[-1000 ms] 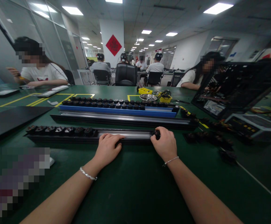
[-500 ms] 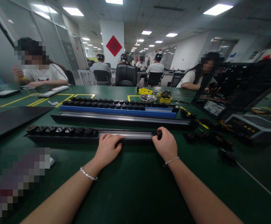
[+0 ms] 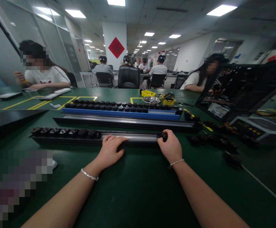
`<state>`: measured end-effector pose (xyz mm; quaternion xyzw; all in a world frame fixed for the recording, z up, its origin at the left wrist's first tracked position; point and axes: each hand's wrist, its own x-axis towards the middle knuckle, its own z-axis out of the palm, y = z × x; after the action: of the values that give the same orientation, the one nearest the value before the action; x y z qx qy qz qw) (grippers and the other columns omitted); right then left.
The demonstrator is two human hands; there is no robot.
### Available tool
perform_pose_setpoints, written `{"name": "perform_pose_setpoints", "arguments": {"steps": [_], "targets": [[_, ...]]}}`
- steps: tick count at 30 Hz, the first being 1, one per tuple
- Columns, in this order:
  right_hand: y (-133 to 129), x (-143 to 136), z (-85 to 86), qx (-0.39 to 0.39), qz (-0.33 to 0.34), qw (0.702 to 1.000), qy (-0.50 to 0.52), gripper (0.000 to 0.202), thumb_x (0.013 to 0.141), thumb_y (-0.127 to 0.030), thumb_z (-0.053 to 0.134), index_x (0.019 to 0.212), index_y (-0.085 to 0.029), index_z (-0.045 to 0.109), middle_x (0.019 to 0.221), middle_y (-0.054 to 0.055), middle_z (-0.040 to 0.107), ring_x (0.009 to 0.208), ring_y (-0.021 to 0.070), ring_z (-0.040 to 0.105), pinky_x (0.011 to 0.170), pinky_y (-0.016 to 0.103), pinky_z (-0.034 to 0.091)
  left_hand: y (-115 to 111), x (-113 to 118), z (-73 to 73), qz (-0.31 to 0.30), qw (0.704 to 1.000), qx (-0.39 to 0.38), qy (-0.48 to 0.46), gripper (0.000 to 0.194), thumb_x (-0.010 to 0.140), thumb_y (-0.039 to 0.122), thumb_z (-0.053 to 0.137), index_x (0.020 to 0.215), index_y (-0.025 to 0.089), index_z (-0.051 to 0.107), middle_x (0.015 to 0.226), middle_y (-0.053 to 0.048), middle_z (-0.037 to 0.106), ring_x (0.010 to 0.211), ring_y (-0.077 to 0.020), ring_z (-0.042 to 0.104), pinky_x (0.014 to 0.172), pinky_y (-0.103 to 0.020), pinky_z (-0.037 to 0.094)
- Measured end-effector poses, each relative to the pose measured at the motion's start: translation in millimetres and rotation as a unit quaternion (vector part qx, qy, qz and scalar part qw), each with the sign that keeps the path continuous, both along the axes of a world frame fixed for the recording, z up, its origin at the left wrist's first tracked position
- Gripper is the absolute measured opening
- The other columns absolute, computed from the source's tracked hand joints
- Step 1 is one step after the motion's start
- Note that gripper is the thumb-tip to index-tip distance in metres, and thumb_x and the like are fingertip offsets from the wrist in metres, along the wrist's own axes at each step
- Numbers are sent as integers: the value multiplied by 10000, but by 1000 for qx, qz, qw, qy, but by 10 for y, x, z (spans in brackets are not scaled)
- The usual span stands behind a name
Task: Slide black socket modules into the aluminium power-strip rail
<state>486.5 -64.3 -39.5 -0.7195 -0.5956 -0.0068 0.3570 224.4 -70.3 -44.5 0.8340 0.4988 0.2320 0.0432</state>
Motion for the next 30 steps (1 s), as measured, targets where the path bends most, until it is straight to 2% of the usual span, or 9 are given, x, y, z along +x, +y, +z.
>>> {"name": "perform_pose_setpoints", "arguments": {"steps": [10,17,30], "targets": [[50,43,-64,24,-2,1000,16,339,685,-216,451,1007,-183,553,911,69,613,843,218,557,755,331,432,12,-32,11,-24,999,-17,-16,502,702,208,524,1192,311,483,1227,22,586,1132,-197,490,1068,-468,107],[70,60,-79,35,10,999,25,351,675,-188,428,999,-168,563,923,77,612,870,221,556,811,346,431,17,-11,-11,-13,1000,0,-10,470,709,217,519,1170,311,501,1217,23,594,1124,-199,503,1076,-458,134],[45,75,-41,24,-16,999,45,349,698,-181,405,1013,-159,552,966,92,595,875,212,550,784,325,428,2,11,-7,1,1000,14,-2,418,748,221,506,1157,302,517,1171,18,619,1104,-191,516,1048,-441,201]]}}
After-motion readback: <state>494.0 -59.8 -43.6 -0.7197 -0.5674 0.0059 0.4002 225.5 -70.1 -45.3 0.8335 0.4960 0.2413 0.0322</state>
